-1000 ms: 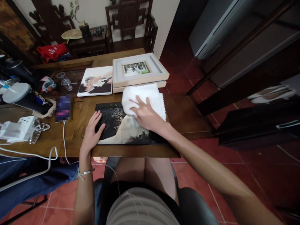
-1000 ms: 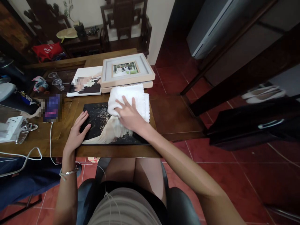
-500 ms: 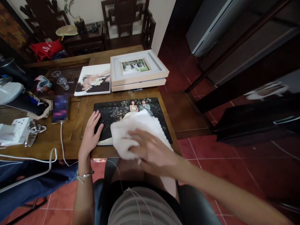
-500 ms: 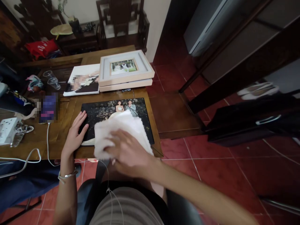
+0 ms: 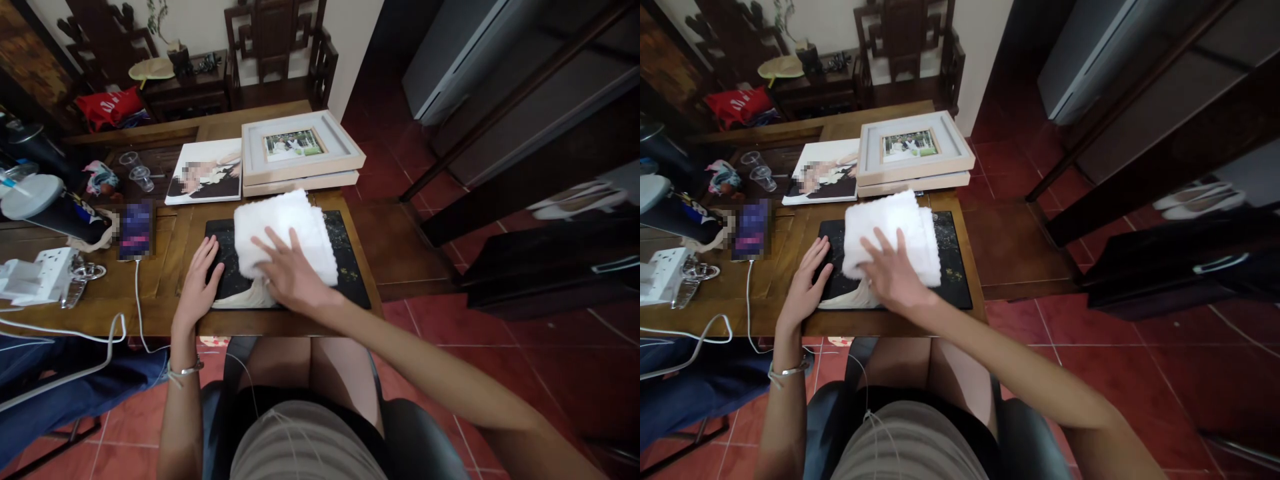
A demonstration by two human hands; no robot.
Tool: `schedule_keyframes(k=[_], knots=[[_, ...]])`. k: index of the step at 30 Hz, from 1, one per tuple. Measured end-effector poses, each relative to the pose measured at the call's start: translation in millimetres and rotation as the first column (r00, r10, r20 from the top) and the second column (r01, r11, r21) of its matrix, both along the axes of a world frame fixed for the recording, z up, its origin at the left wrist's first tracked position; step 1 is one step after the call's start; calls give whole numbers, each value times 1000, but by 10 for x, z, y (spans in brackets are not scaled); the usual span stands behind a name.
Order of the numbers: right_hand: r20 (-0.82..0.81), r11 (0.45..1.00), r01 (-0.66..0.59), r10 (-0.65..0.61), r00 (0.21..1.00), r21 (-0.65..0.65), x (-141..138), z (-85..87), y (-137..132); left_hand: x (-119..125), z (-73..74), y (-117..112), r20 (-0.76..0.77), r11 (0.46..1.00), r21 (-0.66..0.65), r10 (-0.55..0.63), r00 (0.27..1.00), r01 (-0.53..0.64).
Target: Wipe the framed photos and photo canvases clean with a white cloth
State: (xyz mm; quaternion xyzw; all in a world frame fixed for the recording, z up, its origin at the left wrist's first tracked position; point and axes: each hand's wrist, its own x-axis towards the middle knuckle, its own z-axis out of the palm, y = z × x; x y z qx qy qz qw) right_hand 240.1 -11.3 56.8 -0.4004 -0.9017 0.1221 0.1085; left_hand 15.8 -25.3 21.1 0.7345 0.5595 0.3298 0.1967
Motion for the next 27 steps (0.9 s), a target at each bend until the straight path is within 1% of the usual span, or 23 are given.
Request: schedule_keyframes(k=[2,4,6,7,9,11,14,16,18,20,21,23,27], knots=[[-20,999,-36,36,999,8,-16,-15,-388,3,0,-3,0,1000,-6,5,1000,-5],[-61,993,-112,110,992,-28,11,37,-713,5,-1,-5,-5,1000,-10,6,1000,-6],[-85,979,-182,175,981,-93,67,147,-889,7,-1,-6,-9,1000,-9,5,1000,-5],[-92,970,-207,197,976,-127,98,208,-904,8,0,-5,-12,1000,-8,5,1000,-5],[-113,956,-237,220,969,-174,150,301,-785,7,1,-3,-18,1000,-8,5,1000,-5],[-129,955,-232,210,969,-184,168,320,-497,5,1,0,-21,1000,-7,3,1000,-3],[-85,971,-193,183,979,-142,111,232,78,-2,-6,5,-23,1000,1,-4,1000,4],[-48,987,-133,129,990,-85,28,157,421,-7,-10,5,-21,1000,10,-9,1000,9],[-3,996,-79,79,997,-47,-63,106,635,-8,-11,4,-15,1000,15,-13,1000,13],[61,998,-53,54,997,-25,-137,78,678,-6,-9,1,-8,1000,15,-9,1000,9],[90,999,-48,49,995,-13,-162,66,633,-4,-8,0,-2,1000,12,-3,1000,3],[121,998,-56,54,991,14,-184,39,424,2,-4,-2,10,1000,7,11,1000,-11],[56,987,-147,144,988,61,-109,11,-276,9,1,-4,26,1000,-2,18,999,-18]])
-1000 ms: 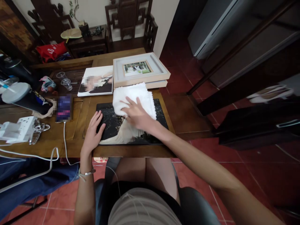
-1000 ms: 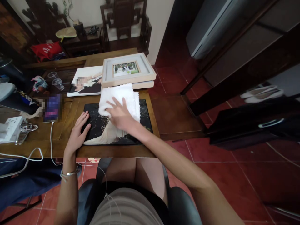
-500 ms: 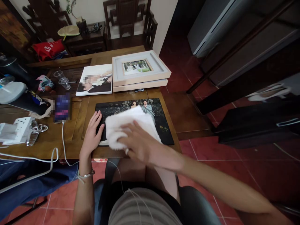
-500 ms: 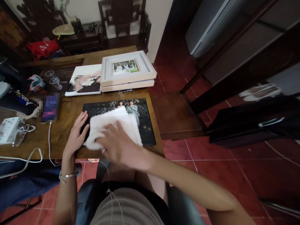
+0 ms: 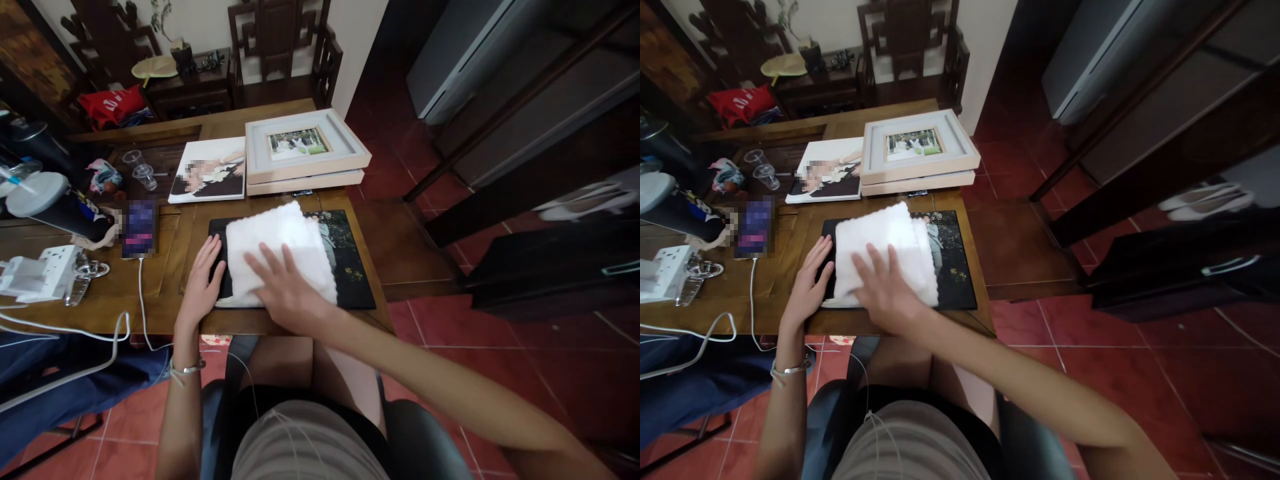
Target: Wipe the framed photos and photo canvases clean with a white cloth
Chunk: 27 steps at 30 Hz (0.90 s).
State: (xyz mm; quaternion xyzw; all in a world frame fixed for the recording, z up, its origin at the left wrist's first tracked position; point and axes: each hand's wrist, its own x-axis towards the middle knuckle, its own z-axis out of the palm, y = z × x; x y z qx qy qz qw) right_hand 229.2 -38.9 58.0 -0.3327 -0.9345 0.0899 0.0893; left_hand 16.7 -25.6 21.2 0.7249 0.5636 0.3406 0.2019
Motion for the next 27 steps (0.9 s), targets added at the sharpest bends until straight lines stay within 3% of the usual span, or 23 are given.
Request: schedule_keyframes(k=[3,6,10,14,17,19,22,25,27], knots=[[-46,995,-72,69,997,-74,161,106,-453,-2,-2,-1,5,1000,-1,-1,1000,1],[-61,960,-131,119,991,-248,378,312,-549,-9,-14,2,6,1000,10,-9,1000,9],[-10,933,11,-15,1000,-360,548,475,-130,-18,-32,10,6,1000,23,-18,1000,18],[100,951,228,-211,972,-210,307,361,313,-1,0,-6,37,1000,22,-13,999,12],[145,959,268,-254,956,-87,-53,200,349,15,56,-43,131,998,52,24,991,-31],[105,985,166,-161,981,-42,-241,111,246,13,84,-69,224,994,86,50,973,-71],[7,993,-102,102,995,53,-296,28,14,-5,94,-90,335,987,116,64,940,-109],[-52,951,-298,303,952,85,-78,-1,-210,-10,83,-88,347,989,110,57,936,-100],[-75,942,-332,334,940,39,149,6,-334,5,78,-81,278,991,98,60,959,-90]])
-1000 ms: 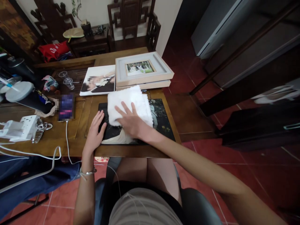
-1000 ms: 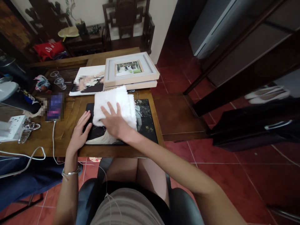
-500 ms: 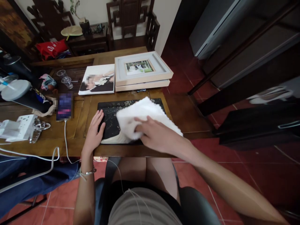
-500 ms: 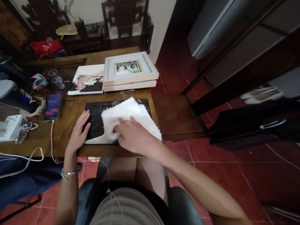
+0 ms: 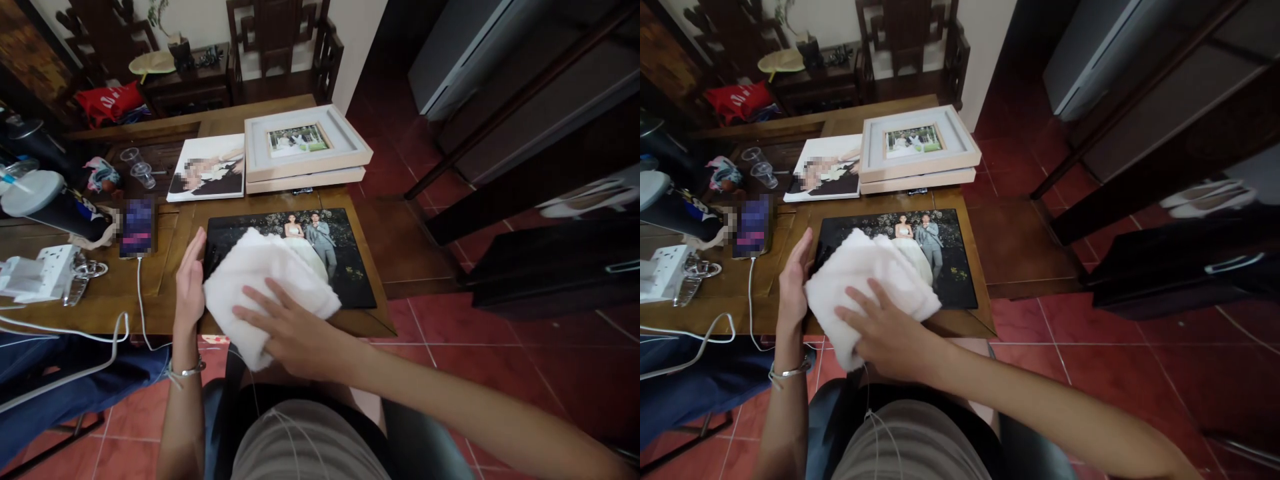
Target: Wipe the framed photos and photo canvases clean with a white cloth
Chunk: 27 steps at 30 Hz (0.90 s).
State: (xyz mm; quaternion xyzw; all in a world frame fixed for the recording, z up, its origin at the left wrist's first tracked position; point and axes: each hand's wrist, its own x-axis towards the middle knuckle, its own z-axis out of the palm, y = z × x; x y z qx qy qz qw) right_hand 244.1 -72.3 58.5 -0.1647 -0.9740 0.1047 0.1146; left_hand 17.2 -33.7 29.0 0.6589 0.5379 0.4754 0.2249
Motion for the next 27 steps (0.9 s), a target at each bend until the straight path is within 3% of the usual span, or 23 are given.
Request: schedule_keyframes(k=[5,9,11,14,18,21,24,27], knots=[[67,960,213,-204,977,-182,568,82,-101,40,-15,14,-204,996,-76,-59,977,44],[132,888,408,-387,912,-214,772,137,188,38,-35,28,-234,996,-71,-60,970,44],[139,855,483,-464,875,-190,698,165,421,36,-37,37,-231,996,-65,-68,971,54],[147,835,511,-490,859,-205,341,234,775,32,-39,50,-223,996,-59,-79,972,68],[129,870,410,-389,912,-274,-353,342,1117,9,-69,61,-244,998,-58,-20,970,6],[90,885,349,-338,937,-309,-693,371,1225,-11,-96,62,-264,997,-63,19,964,-37],[72,876,365,-362,930,-314,-660,332,1221,-10,-97,60,-253,997,-63,18,967,-35],[69,855,420,-420,905,-305,-284,246,1191,11,-72,56,-209,998,-62,-24,978,11]])
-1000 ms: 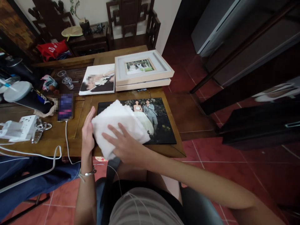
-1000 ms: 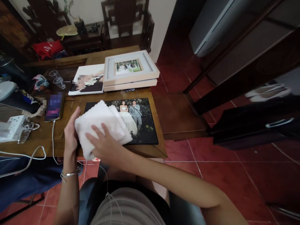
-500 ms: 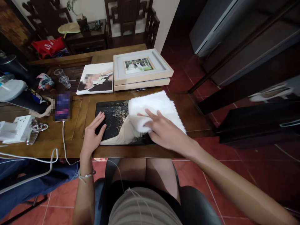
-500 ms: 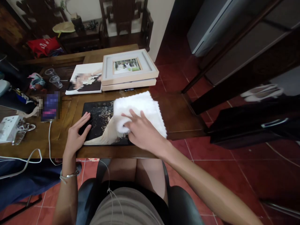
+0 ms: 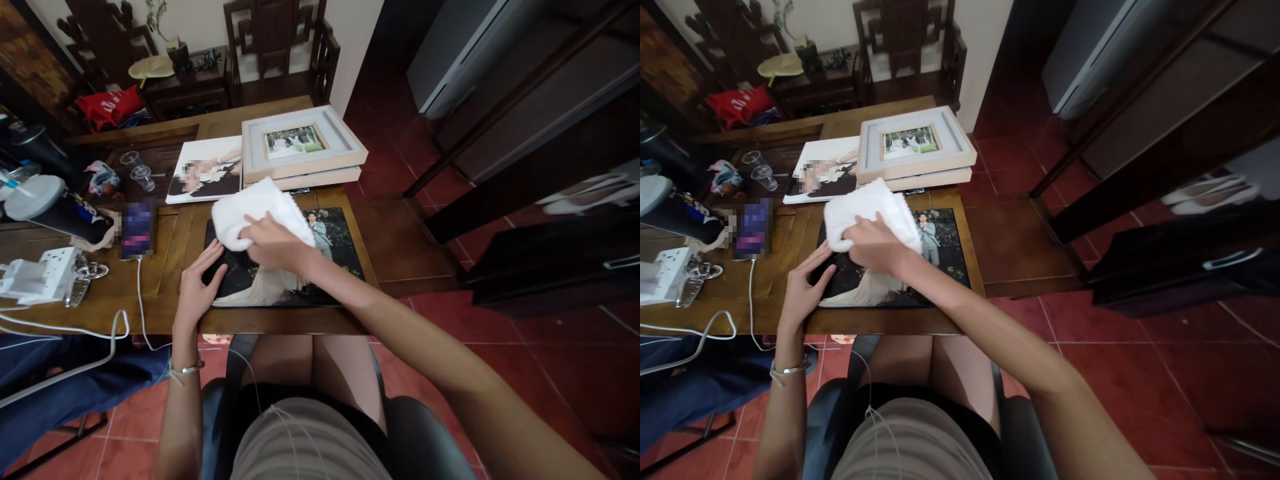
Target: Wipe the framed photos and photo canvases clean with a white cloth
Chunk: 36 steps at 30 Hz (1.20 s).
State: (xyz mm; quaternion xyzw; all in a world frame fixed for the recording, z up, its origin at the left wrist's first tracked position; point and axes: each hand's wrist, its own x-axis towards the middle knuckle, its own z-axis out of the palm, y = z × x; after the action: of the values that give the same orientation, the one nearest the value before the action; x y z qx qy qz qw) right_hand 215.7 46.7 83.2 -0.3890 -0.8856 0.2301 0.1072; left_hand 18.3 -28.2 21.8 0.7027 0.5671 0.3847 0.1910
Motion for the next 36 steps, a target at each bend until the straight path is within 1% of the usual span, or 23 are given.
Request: schedule_keyframes(k=[3,5,7,9,10,12,15,16,18,19,20,22,23,25,27,29,31,33,34,36], knots=[[-27,992,126,-125,992,14,535,-112,32,18,22,-2,36,999,-5,-38,999,38],[-56,974,218,-215,975,58,872,-199,75,20,25,-1,42,999,-2,-42,998,42],[-60,951,284,-279,958,124,1133,-292,81,18,21,1,40,999,3,-41,998,40],[-36,940,286,-284,958,186,1293,-388,-5,15,15,3,34,999,7,-37,999,36],[-18,941,263,-265,964,211,1334,-432,-96,15,13,2,31,999,8,-35,999,35],[7,948,185,-193,981,259,1348,-501,-379,19,14,-1,22,999,8,-34,999,34],[-36,946,87,-80,996,313,1260,-506,-969,31,24,-11,0,999,11,-32,999,32],[-62,950,66,-49,997,305,1217,-473,-1166,35,29,-14,-11,999,15,-30,999,30],[-71,977,16,-1,998,213,1136,-361,-1477,37,38,-18,-30,999,24,-31,999,32],[-62,987,-8,18,998,159,1102,-291,-1567,36,41,-18,-38,999,25,-34,999,35],[-46,994,-34,39,998,103,1074,-219,-1603,32,42,-17,-47,999,22,-38,998,39],[-8,997,-74,74,997,12,1040,-97,-1508,21,42,-10,-61,999,12,-41,997,42],[9,997,-77,77,997,-16,1032,-57,-1388,15,40,-5,-67,999,5,-41,997,42],[35,999,-39,39,999,-23,1027,-36,-1049,7,35,5,-70,999,-2,-44,997,44],[64,998,54,-55,996,24,1030,-81,-656,4,29,13,-58,999,-4,-49,997,49],[80,986,149,-155,985,82,1045,-159,-297,4,24,17,-43,999,-4,-48,998,48],[75,965,226,-237,969,134,1074,-236,-46,5,20,18,-30,999,-4,-43,999,43],[71,950,259,-274,959,175,1112,-296,46,6,18,16,-20,999,-5,-40,999,40],[75,948,255,-274,959,192,1129,-321,24,7,17,14,-18,999,-5,-38,999,38],[85,949,223,-246,966,222,1150,-366,-157,9,18,10,-21,999,-10,-33,999,33]])
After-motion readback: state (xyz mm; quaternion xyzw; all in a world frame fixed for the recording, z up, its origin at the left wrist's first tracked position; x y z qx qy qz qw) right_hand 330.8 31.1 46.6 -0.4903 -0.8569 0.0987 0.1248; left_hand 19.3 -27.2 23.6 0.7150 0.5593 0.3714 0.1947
